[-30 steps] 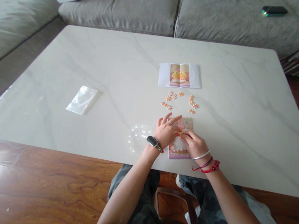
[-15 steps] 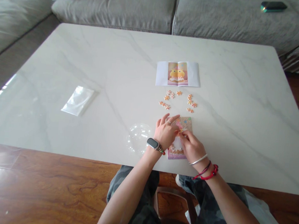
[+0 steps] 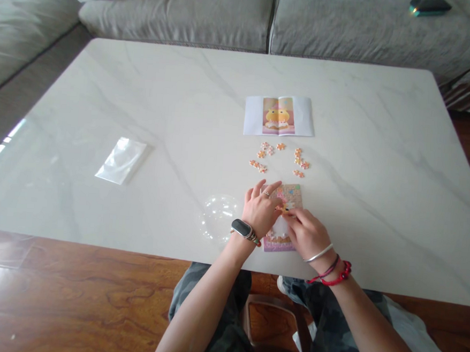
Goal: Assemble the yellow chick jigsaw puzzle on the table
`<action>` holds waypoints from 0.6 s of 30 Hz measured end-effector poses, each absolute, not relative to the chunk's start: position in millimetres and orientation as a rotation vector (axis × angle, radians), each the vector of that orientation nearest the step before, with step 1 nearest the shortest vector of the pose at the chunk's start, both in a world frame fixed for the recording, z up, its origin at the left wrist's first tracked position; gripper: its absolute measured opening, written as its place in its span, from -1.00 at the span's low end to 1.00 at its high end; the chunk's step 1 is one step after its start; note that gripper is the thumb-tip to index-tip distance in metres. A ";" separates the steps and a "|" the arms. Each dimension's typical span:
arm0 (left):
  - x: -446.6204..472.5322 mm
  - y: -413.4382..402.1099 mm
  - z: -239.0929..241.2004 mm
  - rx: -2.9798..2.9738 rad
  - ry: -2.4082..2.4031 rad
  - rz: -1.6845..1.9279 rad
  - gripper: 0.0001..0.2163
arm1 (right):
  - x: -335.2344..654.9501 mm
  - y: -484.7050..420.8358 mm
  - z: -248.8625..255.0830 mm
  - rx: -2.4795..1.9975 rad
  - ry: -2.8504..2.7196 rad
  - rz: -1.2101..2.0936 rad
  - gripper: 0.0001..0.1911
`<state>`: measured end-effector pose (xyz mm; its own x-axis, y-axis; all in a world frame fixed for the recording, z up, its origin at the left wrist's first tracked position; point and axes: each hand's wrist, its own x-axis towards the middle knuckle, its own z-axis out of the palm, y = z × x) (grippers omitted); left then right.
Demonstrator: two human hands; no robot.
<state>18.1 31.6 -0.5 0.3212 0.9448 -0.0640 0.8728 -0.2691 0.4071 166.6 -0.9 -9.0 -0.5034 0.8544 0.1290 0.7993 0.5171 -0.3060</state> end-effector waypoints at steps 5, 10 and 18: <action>20.5 30.7 1.2 2.189 1.663 0.262 -0.90 | 165.8 2.8 -10.0 -1.417 -2.532 0.233 -0.69; 25.1 29.3 3.5 2.136 1.742 0.250 -0.85 | 165.9 3.9 -10.3 -1.464 -2.572 0.190 -0.72; 23.6 23.5 4.6 2.194 1.756 0.190 -0.75 | 167.6 -4.2 -12.3 -1.403 -2.602 0.100 -0.71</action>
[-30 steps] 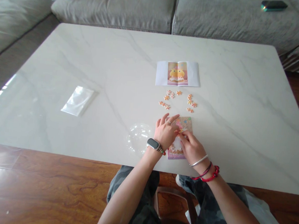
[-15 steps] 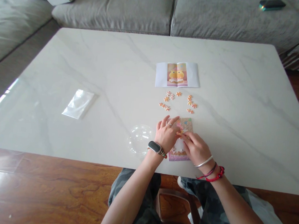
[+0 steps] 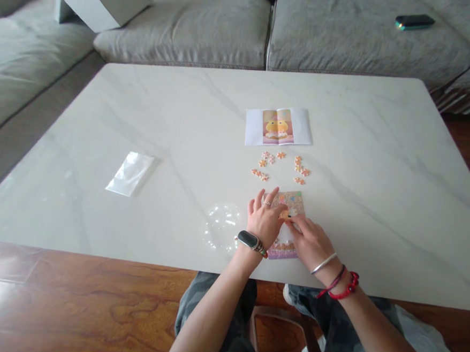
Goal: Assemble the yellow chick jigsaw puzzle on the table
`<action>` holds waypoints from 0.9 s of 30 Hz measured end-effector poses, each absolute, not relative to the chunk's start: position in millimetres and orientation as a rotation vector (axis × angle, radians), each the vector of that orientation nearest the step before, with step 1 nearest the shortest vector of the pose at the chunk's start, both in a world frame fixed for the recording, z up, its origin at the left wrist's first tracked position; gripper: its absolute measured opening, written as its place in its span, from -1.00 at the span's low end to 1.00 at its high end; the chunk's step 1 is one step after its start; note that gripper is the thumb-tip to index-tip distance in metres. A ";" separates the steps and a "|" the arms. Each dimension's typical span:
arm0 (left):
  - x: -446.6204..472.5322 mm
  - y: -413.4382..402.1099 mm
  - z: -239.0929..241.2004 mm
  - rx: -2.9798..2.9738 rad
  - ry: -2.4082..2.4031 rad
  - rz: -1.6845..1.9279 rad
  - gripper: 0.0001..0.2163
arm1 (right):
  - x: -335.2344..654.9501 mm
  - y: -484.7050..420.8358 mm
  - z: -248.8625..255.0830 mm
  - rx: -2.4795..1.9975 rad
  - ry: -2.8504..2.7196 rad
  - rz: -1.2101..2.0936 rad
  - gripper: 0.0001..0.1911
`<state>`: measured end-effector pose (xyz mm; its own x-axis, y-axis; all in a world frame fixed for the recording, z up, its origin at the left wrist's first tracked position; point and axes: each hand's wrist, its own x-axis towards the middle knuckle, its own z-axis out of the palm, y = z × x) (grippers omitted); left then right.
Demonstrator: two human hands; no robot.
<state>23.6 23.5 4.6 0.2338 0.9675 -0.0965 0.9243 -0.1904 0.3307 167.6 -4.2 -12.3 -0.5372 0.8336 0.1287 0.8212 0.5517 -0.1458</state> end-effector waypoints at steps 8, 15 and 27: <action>27.5 3.3 0.8 2.359 1.740 0.128 -0.64 | 175.8 3.7 -16.2 -1.404 -2.529 0.202 -0.64; 34.3 -0.3 -2.7 2.344 1.738 0.061 -0.60 | 162.6 8.3 -13.1 -1.438 -2.645 0.056 -0.74; 13.3 29.3 4.2 2.215 1.478 0.342 -0.72 | 181.7 9.7 -21.7 -1.279 -2.476 0.164 -0.64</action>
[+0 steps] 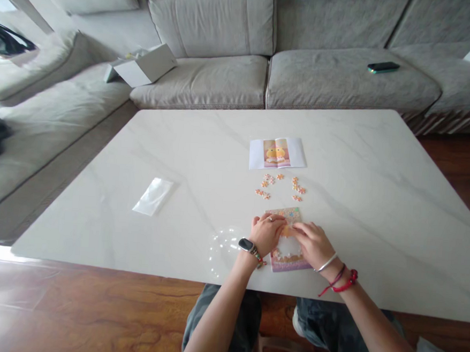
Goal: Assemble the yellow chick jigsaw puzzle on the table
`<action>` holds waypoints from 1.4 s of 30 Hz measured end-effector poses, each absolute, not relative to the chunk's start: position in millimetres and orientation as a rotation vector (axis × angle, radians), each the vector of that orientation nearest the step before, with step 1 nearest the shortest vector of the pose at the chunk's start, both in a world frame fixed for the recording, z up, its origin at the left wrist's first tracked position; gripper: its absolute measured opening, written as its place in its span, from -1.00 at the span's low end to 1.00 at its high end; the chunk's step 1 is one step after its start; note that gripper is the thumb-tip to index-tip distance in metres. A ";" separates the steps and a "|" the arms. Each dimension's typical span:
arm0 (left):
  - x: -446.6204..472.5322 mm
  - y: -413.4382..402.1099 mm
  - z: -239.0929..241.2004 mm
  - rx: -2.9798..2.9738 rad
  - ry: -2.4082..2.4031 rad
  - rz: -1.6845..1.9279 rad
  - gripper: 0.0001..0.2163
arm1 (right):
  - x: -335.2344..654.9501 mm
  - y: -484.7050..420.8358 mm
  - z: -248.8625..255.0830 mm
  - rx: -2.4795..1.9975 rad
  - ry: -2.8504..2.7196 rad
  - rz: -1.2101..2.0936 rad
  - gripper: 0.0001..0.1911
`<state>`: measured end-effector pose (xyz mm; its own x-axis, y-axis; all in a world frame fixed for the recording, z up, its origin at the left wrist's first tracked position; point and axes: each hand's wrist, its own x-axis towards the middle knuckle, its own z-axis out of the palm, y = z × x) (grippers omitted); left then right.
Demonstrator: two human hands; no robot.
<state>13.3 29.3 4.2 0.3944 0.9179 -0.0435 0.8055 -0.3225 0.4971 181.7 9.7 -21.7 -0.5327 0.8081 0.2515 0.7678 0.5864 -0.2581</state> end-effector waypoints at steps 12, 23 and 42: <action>-16.1 64.5 0.4 2.210 1.234 0.487 -0.75 | 201.1 40.6 -12.5 -1.281 -2.128 0.431 -0.68; -57.8 93.4 -19.0 1.925 2.056 0.697 -0.76 | 210.9 75.8 -23.5 -1.150 -2.583 0.473 -0.49; -23.1 90.5 -24.7 2.099 2.062 0.517 -0.72 | 216.5 96.8 -36.0 -1.485 -2.095 0.297 -0.71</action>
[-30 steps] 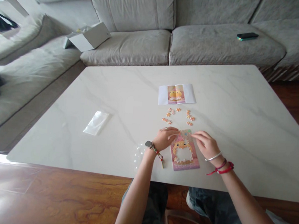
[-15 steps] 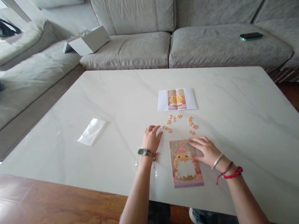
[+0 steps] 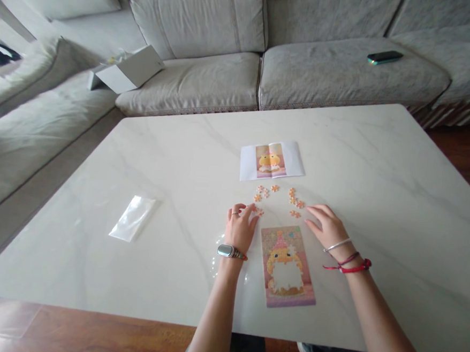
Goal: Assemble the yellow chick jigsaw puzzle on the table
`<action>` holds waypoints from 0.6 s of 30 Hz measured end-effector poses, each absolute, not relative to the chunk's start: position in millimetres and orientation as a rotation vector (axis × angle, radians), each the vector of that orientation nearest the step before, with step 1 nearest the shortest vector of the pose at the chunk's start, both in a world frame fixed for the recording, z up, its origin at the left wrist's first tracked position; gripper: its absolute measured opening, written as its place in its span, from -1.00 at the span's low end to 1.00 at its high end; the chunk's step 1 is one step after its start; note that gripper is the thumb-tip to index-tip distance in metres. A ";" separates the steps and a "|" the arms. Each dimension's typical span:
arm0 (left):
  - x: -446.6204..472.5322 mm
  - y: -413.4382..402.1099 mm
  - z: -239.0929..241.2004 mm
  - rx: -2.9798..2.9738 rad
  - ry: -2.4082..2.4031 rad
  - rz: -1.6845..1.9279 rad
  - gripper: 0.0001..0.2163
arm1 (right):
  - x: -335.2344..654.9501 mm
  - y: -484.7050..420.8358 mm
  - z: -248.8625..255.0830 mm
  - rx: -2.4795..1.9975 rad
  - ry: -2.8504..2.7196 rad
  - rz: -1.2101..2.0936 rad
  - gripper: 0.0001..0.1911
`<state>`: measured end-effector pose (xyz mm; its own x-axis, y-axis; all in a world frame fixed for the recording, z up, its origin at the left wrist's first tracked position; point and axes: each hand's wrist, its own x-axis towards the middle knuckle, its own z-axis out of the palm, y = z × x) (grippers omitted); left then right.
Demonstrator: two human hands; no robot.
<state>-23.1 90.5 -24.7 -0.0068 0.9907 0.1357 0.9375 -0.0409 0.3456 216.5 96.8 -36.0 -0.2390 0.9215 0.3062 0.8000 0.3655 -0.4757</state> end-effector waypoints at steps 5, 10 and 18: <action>-21.3 90.5 -24.2 2.105 2.065 0.506 -0.73 | 208.6 102.7 -35.5 -1.550 -2.151 0.247 -0.67; -22.2 91.5 -25.3 2.095 2.100 0.515 -0.73 | 205.8 104.0 -34.2 -1.644 -2.198 0.104 -0.64; -27.1 92.0 -25.6 2.107 2.100 0.577 -0.72 | 213.6 109.8 -42.9 -1.552 -2.052 0.220 -0.87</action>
